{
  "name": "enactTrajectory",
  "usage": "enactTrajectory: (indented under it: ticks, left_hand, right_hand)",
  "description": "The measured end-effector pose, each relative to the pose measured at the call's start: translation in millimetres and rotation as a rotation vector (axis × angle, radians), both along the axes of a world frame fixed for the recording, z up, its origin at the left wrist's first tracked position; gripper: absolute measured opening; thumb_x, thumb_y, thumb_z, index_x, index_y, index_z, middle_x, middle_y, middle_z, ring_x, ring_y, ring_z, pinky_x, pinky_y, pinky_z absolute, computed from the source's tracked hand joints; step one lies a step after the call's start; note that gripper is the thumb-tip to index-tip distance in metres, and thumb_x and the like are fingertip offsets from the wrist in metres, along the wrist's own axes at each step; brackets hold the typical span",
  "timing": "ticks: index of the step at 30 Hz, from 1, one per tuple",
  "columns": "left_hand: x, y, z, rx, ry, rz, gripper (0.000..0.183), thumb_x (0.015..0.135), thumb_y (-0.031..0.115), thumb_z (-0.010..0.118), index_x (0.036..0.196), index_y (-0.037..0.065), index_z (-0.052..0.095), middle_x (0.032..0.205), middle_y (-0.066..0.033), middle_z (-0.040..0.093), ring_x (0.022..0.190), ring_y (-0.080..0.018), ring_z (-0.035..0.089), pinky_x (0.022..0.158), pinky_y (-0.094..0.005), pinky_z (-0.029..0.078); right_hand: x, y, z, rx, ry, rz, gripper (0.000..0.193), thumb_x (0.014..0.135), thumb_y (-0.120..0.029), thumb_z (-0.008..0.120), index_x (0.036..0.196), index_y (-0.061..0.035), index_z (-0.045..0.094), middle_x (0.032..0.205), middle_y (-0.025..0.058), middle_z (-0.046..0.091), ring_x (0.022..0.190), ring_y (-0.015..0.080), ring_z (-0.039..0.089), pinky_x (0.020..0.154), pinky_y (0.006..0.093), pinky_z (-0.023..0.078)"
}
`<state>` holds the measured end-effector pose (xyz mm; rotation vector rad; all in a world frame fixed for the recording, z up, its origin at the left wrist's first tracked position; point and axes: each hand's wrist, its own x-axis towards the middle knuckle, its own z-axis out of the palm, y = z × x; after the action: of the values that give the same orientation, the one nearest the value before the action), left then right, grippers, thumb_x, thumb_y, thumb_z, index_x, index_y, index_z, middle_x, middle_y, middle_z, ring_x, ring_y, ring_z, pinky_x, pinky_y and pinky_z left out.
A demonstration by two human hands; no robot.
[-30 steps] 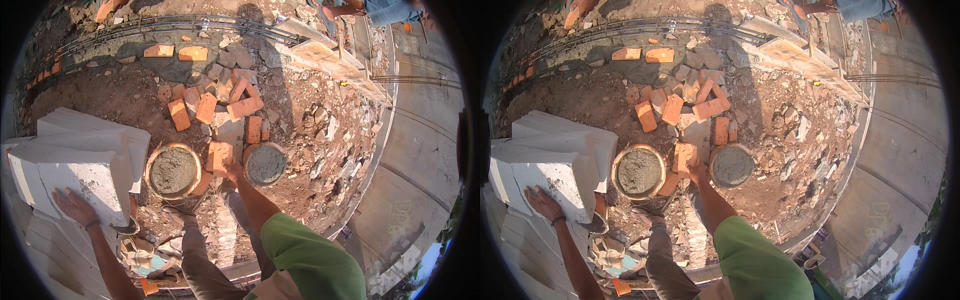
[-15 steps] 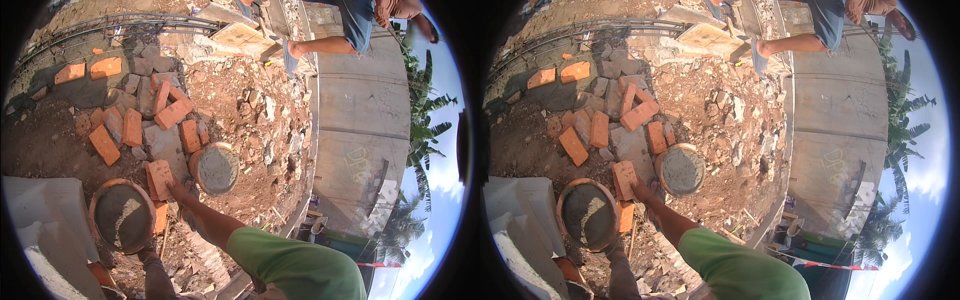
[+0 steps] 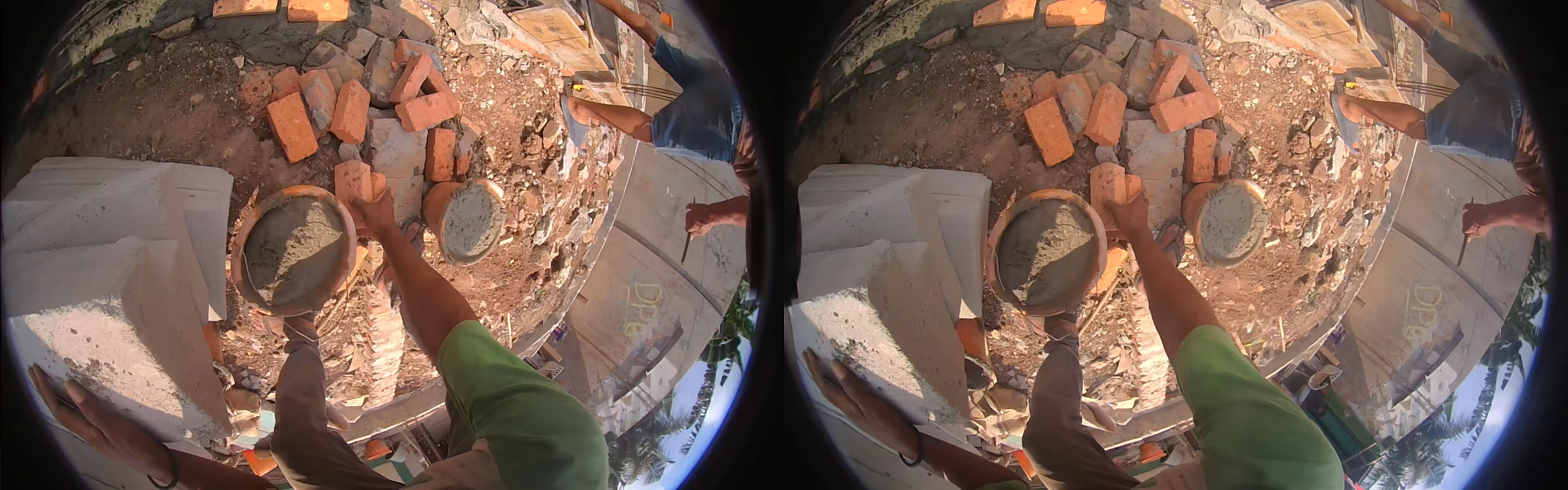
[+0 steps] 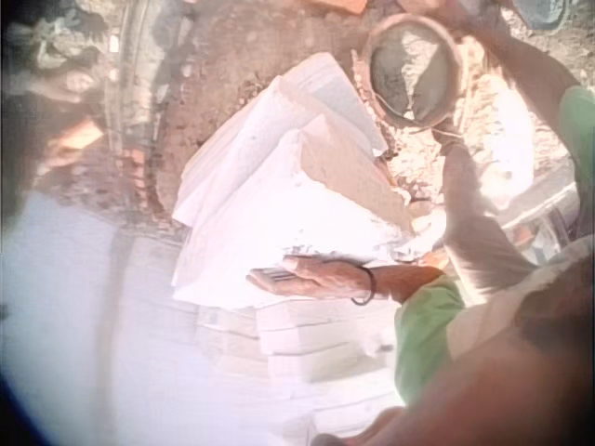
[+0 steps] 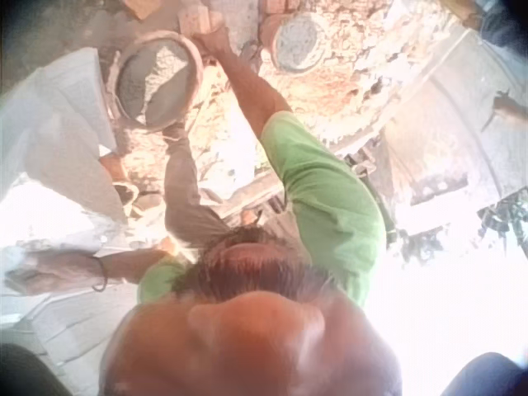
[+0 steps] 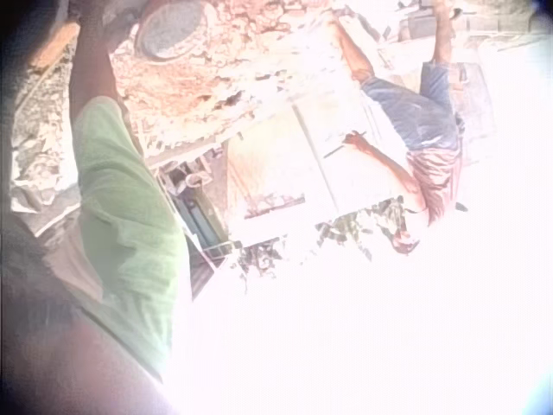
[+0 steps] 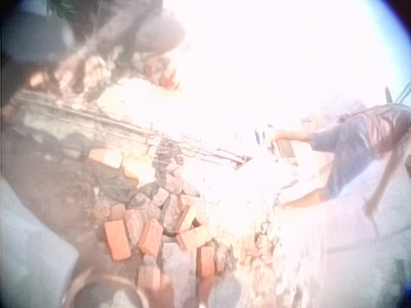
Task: The person mixes cement and sand in a pit using a shovel, fills buckets with the mixture, and applies the mortar to a brick wall using a trowel while assisting another worker.
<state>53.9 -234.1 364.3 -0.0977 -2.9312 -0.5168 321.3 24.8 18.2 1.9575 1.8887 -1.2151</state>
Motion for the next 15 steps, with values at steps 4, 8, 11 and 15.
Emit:
enactTrajectory:
  ticks: [4, 8, 11, 15]
  left_hand:
    - [-7, 2, -1, 0.032, 0.016, -0.068, 0.047, 0.092, 0.026, 0.04, 0.13, -0.003, 0.035, 0.136, -0.0189, 0.032, 0.128, -0.0293, 0.028, 0.105, -0.0396, 0.023]
    - [-4, -27, 8, -0.112, 0.04, -0.008, 0.05, 0.089, 0.024, 0.045, 0.13, -0.004, 0.033, 0.137, -0.0243, 0.027, 0.129, -0.0376, 0.022, 0.105, -0.0479, 0.018]
    - [-10, -25, 18, -0.143, 0.014, -0.009, 0.052, 0.088, 0.024, 0.046, 0.13, -0.003, 0.031, 0.139, -0.0234, 0.025, 0.13, -0.0376, 0.019, 0.106, -0.0486, 0.015]
    - [-6, -44, 46, -0.135, 0.002, 0.075, 0.055, 0.084, 0.026, 0.047, 0.127, -0.005, 0.034, 0.139, -0.0238, 0.023, 0.132, -0.037, 0.016, 0.108, -0.0491, 0.011]
  right_hand:
    - [21, 31, 67, -0.13, 0.186, -0.116, 0.061, 0.07, -0.019, 0.065, 0.119, 0.0042, 0.036, 0.1, 0.0162, 0.053, 0.08, 0.0227, 0.057, 0.064, 0.0307, 0.048]
    - [52, 43, 157, -0.318, 0.262, -0.206, 0.05, 0.076, -0.013, 0.057, 0.12, 0.0005, 0.036, 0.1, 0.0149, 0.053, 0.083, 0.0229, 0.059, 0.067, 0.0339, 0.051]
    - [71, 43, 240, -0.555, 0.469, -0.251, 0.044, 0.08, -0.017, 0.055, 0.119, -0.0042, 0.04, 0.102, 0.011, 0.054, 0.09, 0.0238, 0.058, 0.076, 0.037, 0.05]
    - [78, 25, 309, -0.689, 0.531, -0.165, 0.044, 0.08, -0.022, 0.054, 0.119, -0.0057, 0.042, 0.102, 0.0092, 0.055, 0.093, 0.025, 0.057, 0.081, 0.0394, 0.048]
